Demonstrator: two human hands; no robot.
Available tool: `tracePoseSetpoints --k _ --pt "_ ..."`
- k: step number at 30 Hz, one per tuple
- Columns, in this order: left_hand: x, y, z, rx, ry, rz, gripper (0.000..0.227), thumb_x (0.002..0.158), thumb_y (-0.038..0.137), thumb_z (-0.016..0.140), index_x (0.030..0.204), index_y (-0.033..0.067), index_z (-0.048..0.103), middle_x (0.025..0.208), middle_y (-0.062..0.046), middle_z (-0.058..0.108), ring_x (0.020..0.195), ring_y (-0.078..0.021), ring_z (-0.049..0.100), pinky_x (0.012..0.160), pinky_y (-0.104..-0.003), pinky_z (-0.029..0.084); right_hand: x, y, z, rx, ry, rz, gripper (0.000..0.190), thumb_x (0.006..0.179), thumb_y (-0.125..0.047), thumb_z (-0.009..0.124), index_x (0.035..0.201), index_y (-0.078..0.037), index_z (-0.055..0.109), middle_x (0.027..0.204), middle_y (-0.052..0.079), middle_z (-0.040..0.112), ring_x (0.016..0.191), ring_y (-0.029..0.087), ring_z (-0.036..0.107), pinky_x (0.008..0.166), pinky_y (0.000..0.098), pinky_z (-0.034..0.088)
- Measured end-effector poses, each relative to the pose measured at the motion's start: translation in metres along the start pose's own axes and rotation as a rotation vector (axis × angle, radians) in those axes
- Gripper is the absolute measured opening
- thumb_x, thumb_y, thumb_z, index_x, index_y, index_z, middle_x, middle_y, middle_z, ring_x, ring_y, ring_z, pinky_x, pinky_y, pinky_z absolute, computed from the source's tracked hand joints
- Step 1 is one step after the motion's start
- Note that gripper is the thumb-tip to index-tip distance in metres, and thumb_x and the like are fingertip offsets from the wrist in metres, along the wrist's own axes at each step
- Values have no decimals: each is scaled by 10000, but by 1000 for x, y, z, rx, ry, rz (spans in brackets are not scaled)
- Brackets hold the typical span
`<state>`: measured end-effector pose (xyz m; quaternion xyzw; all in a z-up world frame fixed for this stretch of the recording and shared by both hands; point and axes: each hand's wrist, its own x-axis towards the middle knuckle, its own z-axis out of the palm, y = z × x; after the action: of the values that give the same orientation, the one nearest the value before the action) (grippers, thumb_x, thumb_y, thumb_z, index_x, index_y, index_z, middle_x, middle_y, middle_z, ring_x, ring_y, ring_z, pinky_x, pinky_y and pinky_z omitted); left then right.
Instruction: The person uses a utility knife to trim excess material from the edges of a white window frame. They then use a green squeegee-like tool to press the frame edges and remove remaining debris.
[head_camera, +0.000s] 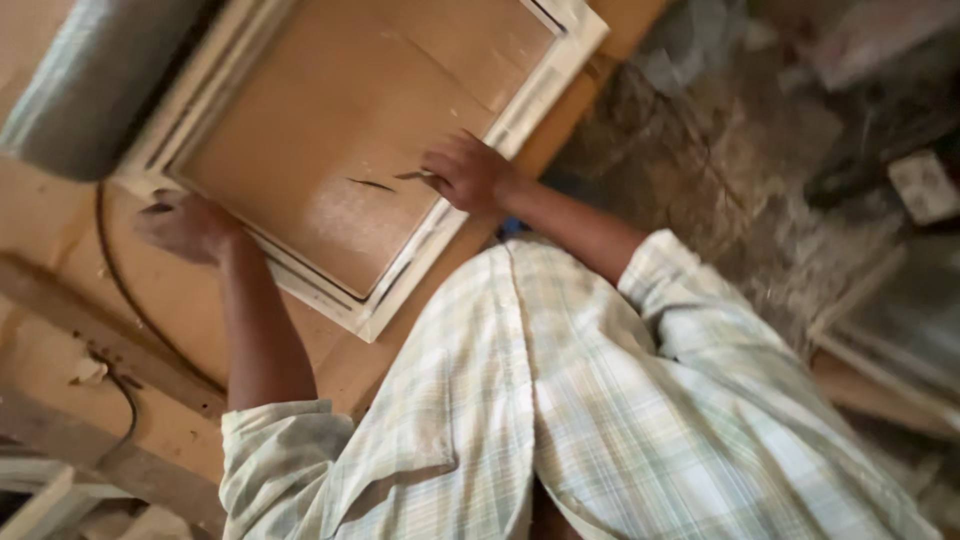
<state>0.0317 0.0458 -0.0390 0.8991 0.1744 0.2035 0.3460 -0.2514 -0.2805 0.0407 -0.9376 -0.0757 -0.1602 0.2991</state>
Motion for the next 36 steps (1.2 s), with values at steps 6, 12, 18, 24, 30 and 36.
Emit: tracePoseSetpoints --k 6,12,18,24,30,36 --pt "-12 15 -3 45 48 8 285 973 284 579 1003 0 576 1054 -218 596 966 -422 611 846 -546 468 0 -7 0 -22 -41 52 111 939 -176 702 971 -90 640 942 118 632 936 357 598 864 484 453" --pt "-24 48 -29 -25 -17 -62 283 975 279 574 977 -4 571 1085 -202 596 995 -433 612 860 -547 480 3 -7 -4 -31 -83 83 106 940 -176 681 968 -81 645 894 126 644 894 381 605 833 504 445" --pt "-28 61 -37 0 -12 -91 313 988 292 568 986 -21 566 1155 -218 572 1045 -444 594 858 -549 478 11 -13 -8 -20 -79 51 106 926 -177 660 951 -78 631 863 135 637 884 381 607 831 500 453" --pt "-25 43 -23 5 -39 -70 294 968 278 564 1016 -12 577 1122 -213 583 1033 -409 603 871 -533 484 6 -9 -6 -57 -115 86 103 900 -172 679 902 -78 636 839 147 631 855 383 604 803 504 451" --pt "-23 33 -16 30 18 -10 293 997 268 587 1002 -24 560 1114 -252 556 994 -440 582 848 -546 469 7 -8 -7 23 -38 7 88 900 -170 689 916 -91 652 871 123 654 864 363 626 773 492 462" --pt "-23 44 -26 124 4 -33 314 925 279 669 952 -10 552 1088 -223 564 948 -437 593 792 -565 466 8 -9 -15 34 51 -36 131 898 -163 705 955 -74 628 895 115 633 893 354 617 812 474 471"
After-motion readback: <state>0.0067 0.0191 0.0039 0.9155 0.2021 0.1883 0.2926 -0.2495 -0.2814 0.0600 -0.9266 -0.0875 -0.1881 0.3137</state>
